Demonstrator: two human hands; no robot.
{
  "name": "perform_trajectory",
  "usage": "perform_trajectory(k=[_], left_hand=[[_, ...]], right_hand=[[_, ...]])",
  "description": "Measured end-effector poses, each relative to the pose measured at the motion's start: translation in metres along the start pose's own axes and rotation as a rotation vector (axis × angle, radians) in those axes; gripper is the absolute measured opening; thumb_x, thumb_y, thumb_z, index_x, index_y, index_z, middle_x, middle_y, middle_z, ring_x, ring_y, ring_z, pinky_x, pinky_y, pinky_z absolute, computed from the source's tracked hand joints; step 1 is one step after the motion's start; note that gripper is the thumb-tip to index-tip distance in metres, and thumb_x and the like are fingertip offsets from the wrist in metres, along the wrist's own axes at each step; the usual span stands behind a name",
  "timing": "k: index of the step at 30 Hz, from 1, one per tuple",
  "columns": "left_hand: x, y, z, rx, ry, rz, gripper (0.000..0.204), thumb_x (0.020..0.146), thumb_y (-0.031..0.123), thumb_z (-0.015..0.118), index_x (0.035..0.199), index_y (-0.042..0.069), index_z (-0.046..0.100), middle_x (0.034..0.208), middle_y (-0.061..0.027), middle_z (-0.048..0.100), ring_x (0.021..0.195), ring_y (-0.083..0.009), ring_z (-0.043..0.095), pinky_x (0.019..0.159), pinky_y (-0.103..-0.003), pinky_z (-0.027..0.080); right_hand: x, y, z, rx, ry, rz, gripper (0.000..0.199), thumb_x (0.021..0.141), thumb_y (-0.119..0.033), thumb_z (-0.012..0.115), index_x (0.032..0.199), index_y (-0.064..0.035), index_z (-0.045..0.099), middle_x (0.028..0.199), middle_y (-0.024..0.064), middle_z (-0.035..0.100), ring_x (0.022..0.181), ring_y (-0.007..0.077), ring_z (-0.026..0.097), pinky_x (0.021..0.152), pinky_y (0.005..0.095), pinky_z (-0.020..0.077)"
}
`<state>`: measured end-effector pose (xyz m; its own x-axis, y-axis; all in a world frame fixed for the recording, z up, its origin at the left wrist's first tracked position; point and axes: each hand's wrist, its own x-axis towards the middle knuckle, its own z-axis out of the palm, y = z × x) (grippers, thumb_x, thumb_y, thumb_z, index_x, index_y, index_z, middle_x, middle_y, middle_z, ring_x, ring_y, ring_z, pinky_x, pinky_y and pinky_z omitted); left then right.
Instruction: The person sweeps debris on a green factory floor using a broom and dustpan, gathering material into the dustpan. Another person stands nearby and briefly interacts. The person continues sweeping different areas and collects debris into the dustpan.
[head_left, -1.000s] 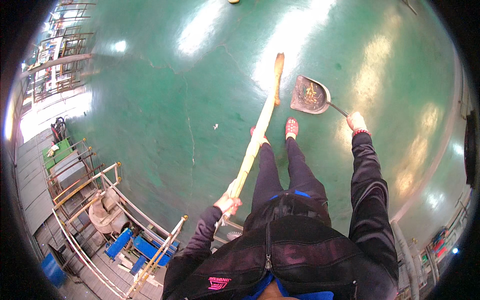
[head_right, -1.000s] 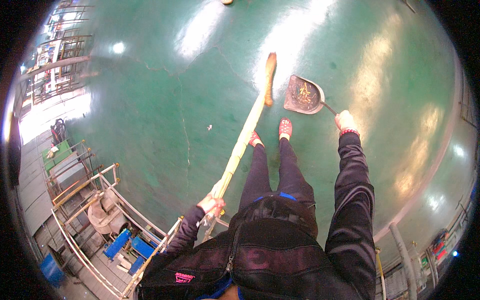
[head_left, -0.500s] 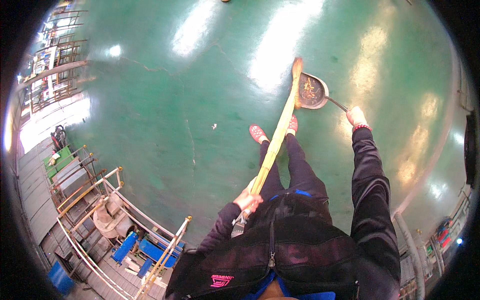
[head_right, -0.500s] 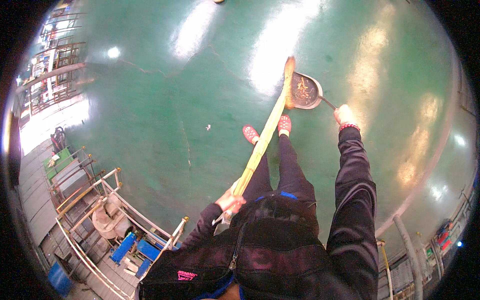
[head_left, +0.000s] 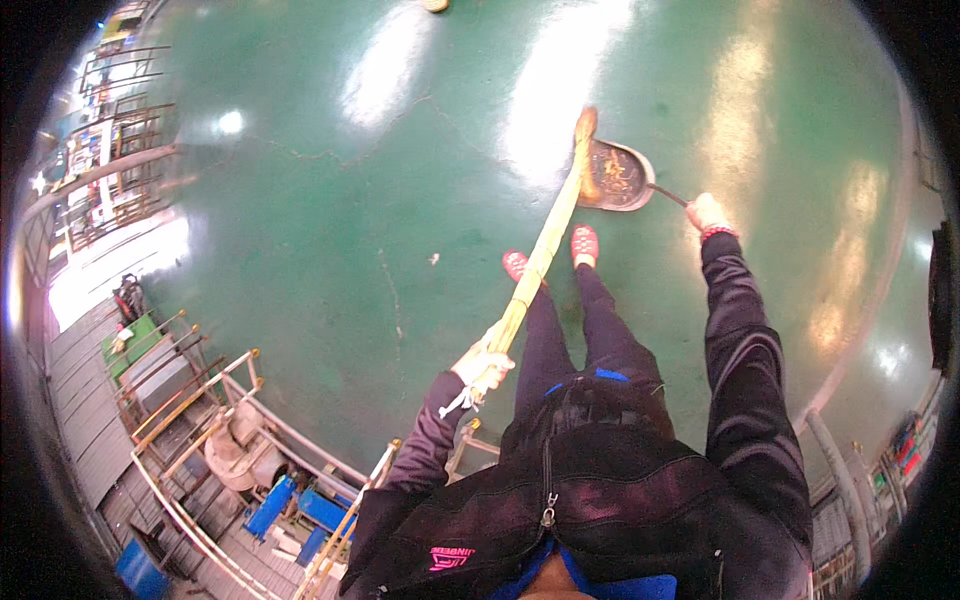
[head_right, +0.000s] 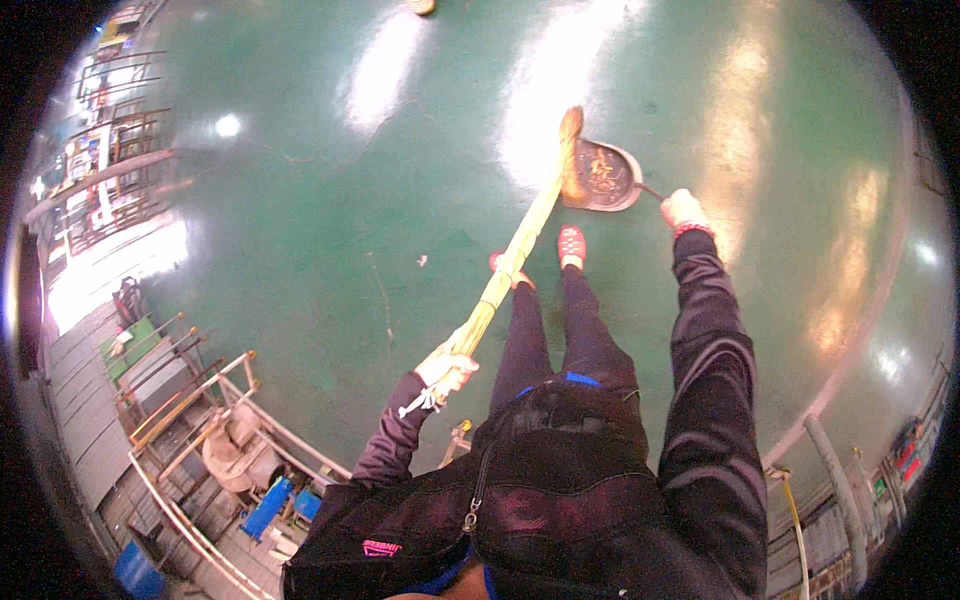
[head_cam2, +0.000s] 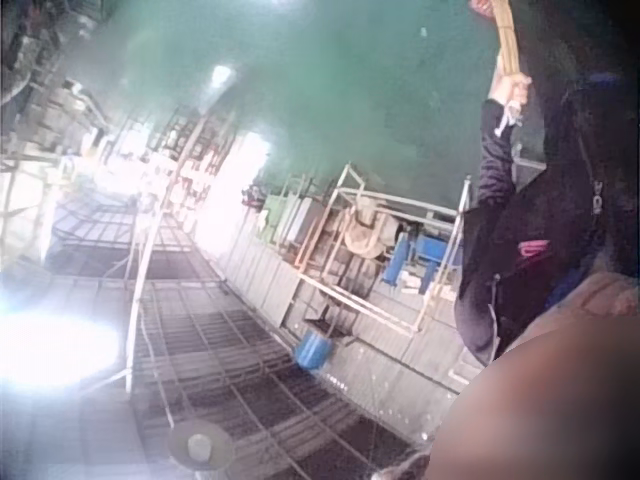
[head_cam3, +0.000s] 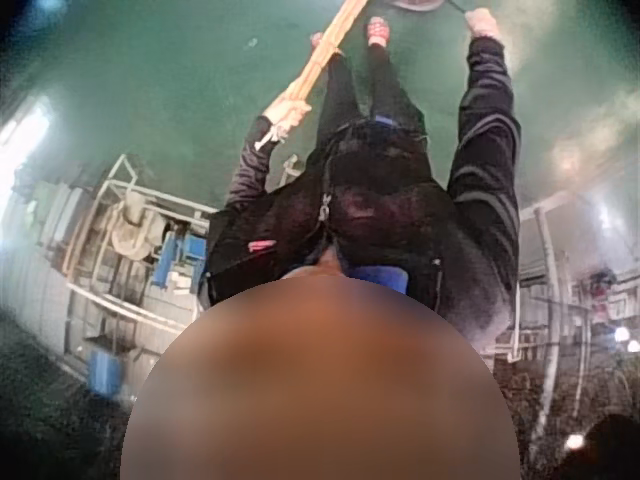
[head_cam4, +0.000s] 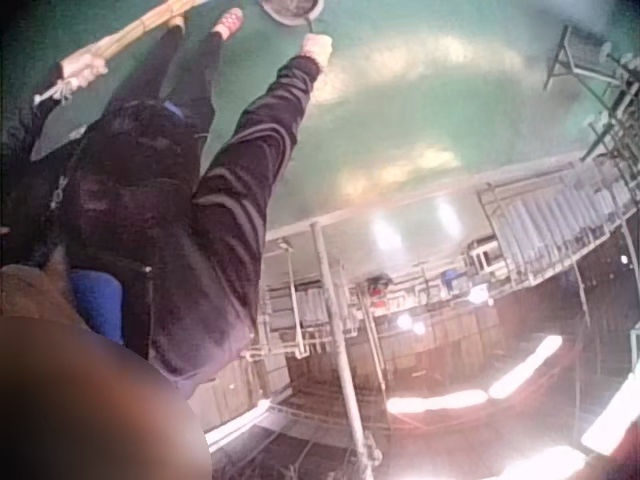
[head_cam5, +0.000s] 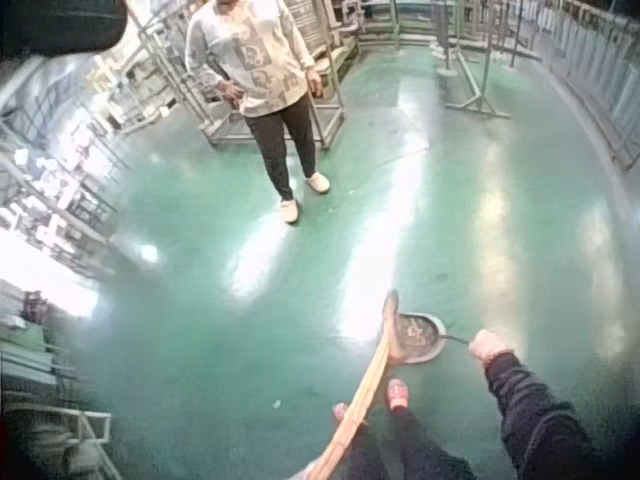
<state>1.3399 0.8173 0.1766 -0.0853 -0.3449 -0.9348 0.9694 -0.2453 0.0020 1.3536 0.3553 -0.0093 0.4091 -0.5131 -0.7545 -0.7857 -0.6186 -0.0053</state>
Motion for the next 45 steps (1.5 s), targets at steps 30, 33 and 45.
perform_trajectory(k=[30, 33, 45], left_hand=[[0.033, -0.035, 0.038, -0.069, 0.138, 0.19, 0.082, 0.066, -0.007, 0.057, 0.133, 0.02, 0.018, 0.058, -0.0038, 0.047, 0.039, -0.0094, 0.042, 0.035, -0.023, 0.038], [-0.004, -0.043, 0.035, -0.219, 0.095, 0.241, 0.079, 0.065, -0.007, 0.059, 0.131, 0.02, 0.024, 0.059, -0.0027, 0.046, 0.04, -0.0093, 0.041, 0.035, -0.022, 0.036], [0.066, 0.205, -0.196, 0.187, 0.679, 0.807, 0.027, 0.063, 0.0, 0.059, 0.087, 0.004, 0.049, 0.059, -0.0097, 0.054, 0.041, -0.0128, 0.048, 0.033, -0.024, 0.039]], right_hand=[[0.013, 0.009, 0.005, 0.245, -0.037, 0.052, 0.034, 0.074, -0.022, 0.047, 0.095, 0.0041, 0.054, 0.098, 0.0272, 0.053, 0.097, 0.0364, 0.051, 0.082, 0.0391, 0.0412], [0.023, 0.02, 0.018, 0.355, -0.062, 0.127, 0.036, 0.074, -0.024, 0.047, 0.093, 0.0057, 0.053, 0.096, 0.0288, 0.053, 0.095, 0.0375, 0.051, 0.081, 0.0397, 0.0414], [0.021, 0.041, 0.08, 0.992, 0.023, 0.406, 0.024, 0.076, -0.021, 0.048, 0.068, 0.0007, 0.049, 0.049, 0.0064, 0.046, 0.038, 0.0151, 0.042, 0.034, 0.0287, 0.0309]])
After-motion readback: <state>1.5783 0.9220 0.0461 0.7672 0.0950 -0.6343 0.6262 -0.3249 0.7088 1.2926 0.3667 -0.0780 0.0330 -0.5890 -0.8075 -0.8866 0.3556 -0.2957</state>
